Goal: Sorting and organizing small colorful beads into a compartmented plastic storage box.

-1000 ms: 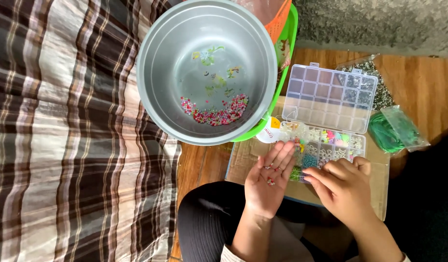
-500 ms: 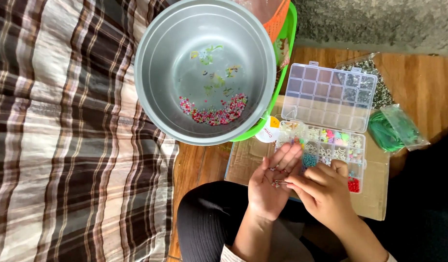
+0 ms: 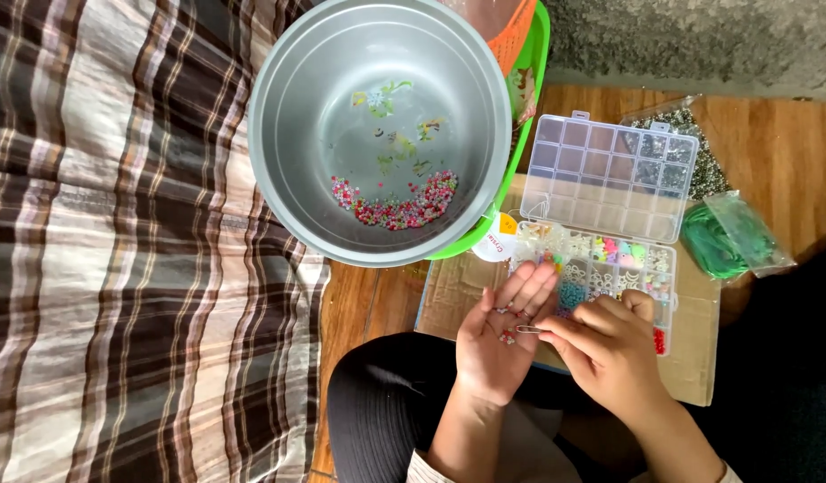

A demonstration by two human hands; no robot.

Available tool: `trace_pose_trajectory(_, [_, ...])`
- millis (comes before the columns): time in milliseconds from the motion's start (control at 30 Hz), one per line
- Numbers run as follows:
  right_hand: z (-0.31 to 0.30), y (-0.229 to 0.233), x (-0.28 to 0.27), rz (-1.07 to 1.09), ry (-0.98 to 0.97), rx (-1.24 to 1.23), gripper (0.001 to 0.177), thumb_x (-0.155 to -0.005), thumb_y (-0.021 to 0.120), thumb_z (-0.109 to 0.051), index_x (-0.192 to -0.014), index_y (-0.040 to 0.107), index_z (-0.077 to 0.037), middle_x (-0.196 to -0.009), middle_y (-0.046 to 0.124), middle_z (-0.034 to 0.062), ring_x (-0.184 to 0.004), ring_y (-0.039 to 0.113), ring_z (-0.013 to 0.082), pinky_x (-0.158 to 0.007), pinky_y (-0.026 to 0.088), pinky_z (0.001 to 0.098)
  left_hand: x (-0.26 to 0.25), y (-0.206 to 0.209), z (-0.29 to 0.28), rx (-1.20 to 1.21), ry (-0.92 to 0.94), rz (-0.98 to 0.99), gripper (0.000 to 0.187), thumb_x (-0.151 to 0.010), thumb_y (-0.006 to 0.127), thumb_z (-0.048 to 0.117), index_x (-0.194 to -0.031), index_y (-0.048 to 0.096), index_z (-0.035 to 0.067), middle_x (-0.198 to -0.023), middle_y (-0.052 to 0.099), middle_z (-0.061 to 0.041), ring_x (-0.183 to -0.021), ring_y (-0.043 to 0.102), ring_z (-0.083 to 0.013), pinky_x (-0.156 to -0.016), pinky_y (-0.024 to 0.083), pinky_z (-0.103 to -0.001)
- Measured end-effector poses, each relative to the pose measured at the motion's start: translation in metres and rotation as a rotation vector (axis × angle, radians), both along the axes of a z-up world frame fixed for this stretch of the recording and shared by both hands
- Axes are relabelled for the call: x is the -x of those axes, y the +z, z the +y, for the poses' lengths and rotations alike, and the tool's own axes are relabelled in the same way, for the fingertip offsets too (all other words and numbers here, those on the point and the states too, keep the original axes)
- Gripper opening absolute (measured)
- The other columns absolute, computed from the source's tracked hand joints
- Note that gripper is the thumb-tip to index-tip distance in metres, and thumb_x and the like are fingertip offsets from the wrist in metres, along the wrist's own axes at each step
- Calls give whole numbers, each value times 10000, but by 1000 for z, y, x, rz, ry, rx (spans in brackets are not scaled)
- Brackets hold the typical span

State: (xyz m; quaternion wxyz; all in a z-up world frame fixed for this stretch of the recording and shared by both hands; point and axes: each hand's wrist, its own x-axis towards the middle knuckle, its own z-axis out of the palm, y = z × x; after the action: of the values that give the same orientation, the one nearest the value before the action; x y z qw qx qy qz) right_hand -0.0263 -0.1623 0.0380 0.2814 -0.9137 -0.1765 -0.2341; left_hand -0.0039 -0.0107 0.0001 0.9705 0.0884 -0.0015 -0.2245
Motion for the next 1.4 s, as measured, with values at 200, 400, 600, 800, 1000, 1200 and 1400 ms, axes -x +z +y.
trace_pose_trajectory(200, [2,5,1,20,15,3,115,-801,787,-215,-911,767,-190,-656,484,-54,-658,456,150,-842,316,384,1,1,2,-5,-3,10,529,-1109,342,325,-1484,501,-12,-1527,525,-194,-1487,448,-276,-1301,271,-401])
trace_pose_trajectory(400, [-5,9,1,19,-2,-24,114,-795,797,-180,-904,764,-181,-656,514,-56,-650,462,150,-840,306,382,-1,5,4,-13,1,28,529,-1099,364,325,-1473,511,-17,-1522,530,-198,-1476,461,-278,-1285,292,-403])
trace_pose_trajectory(600, [-45,10,11,134,-111,-40,111,-808,775,-146,-907,788,-195,-615,485,-43,-624,428,144,-851,290,351,0,5,2,17,-19,89,530,-1093,400,324,-1459,516,-41,-1512,533,-212,-1482,452,-283,-1288,293,-399])
trace_pose_trajectory(800, [-86,-1,34,193,-208,23,123,-800,792,-161,-918,794,-193,-662,497,-27,-675,459,157,-904,306,358,6,13,-20,18,-86,88,520,-1089,402,304,-1456,523,-43,-1497,548,-208,-1474,461,-280,-1301,279,-403])
trace_pose_trajectory(1000, [-100,-7,46,182,-247,38,169,-784,797,-201,-953,790,-216,-666,461,-32,-656,427,165,-879,313,353,7,17,-51,35,-177,27,492,-1105,430,333,-1450,553,4,-1511,553,-170,-1495,451,-236,-1305,275,-370])
trace_pose_trajectory(1200, [-74,3,40,48,-206,-33,193,-777,815,-181,-966,782,-202,-675,495,-59,-648,432,141,-857,310,371,14,10,-63,-13,-216,-3,506,-1108,404,344,-1475,536,20,-1534,533,-173,-1490,447,-238,-1247,315,-358])
trace_pose_trajectory(1400, [-63,7,34,6,-215,31,161,-786,810,-209,-942,769,-203,-670,463,-53,-638,435,162,-827,320,382,14,12,-63,-53,-230,12,528,-1101,388,332,-1495,502,-1,-1538,522,-188,-1478,456,-252,-1213,355,-358])
